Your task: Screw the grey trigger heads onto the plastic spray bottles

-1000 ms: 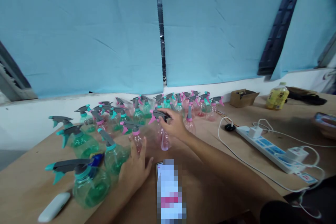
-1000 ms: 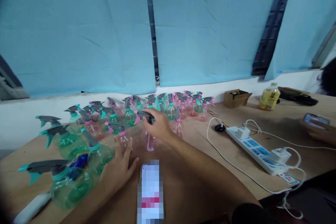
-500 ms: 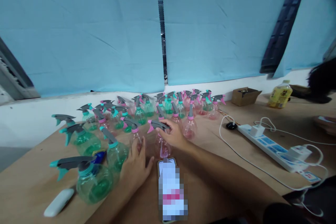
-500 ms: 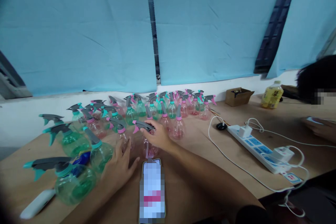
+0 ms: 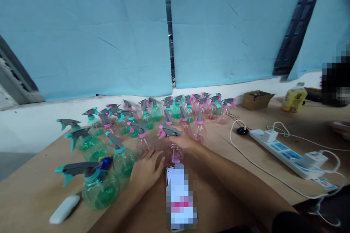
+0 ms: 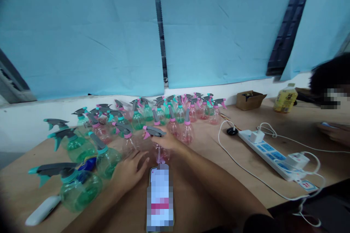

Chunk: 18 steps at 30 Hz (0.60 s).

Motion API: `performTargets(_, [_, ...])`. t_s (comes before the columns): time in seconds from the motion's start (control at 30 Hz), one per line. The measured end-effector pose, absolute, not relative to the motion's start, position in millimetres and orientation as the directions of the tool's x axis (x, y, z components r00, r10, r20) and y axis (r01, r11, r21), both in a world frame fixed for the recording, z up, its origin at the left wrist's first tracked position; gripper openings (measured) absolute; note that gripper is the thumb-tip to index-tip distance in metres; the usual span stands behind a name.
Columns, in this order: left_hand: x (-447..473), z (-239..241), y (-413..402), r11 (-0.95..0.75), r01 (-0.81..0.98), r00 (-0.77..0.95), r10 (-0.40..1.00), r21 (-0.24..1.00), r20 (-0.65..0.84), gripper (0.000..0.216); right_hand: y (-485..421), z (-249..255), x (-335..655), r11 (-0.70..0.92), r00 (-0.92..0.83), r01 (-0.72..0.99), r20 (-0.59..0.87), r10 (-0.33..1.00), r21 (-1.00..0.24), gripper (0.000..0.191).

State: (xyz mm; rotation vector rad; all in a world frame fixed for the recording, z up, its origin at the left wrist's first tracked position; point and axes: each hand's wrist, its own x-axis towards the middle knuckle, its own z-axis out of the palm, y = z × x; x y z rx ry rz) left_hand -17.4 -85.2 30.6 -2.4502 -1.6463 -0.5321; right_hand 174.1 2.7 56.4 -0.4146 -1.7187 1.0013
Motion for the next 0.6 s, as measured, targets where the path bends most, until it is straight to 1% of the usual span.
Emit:
performTargets(0.1, [-10, 34, -77, -0.372, 0.921, 0.340, 0.912, 0.113, 0.232, 0.027, 0, 61, 178, 0.499, -0.478, -0.250, 0.554, 0.681, -0.830, 0.035])
performTargets(0.17, [-4, 34, -69, -0.366, 0.924, 0.342, 0.921, 0.109, 0.188, 0.023, -1, 61, 180, 0.422, -0.525, -0.278, 0.505, 0.686, -0.863, 0.037])
performTargets(0.23, [1, 33, -61, -0.363, 0.921, 0.339, 0.926, 0.144, 0.165, 0.022, 0, 59, 181, 0.377, -0.536, -0.292, 0.477, 0.697, -0.879, 0.037])
performTargets(0.3, [4, 28, -52, -0.389, 0.893, 0.359, 0.919, 0.226, 0.165, 0.024, 3, 55, 182, 0.362, -0.503, -0.302, 0.470, 0.725, -0.882, 0.037])
performTargets(0.4, [5, 18, -41, -0.429, 0.817, 0.366, 0.902, 0.384, 0.229, 0.023, 9, 52, 183, 0.352, -0.447, -0.295, 0.454, 0.771, -0.888, 0.039])
performTargets(0.5, [6, 7, -30, -0.383, 0.750, 0.262, 0.920, 0.539, 0.290, 0.022, 15, 51, 186, 0.358, -0.449, -0.262, 0.441, 0.777, -0.896, 0.038])
performTargets(0.6, [11, 1, -19, -0.300, 0.715, 0.152, 0.948, 0.631, 0.279, 0.023, 19, 51, 189, 0.375, -0.473, -0.255, 0.454, 0.755, -0.891, 0.036])
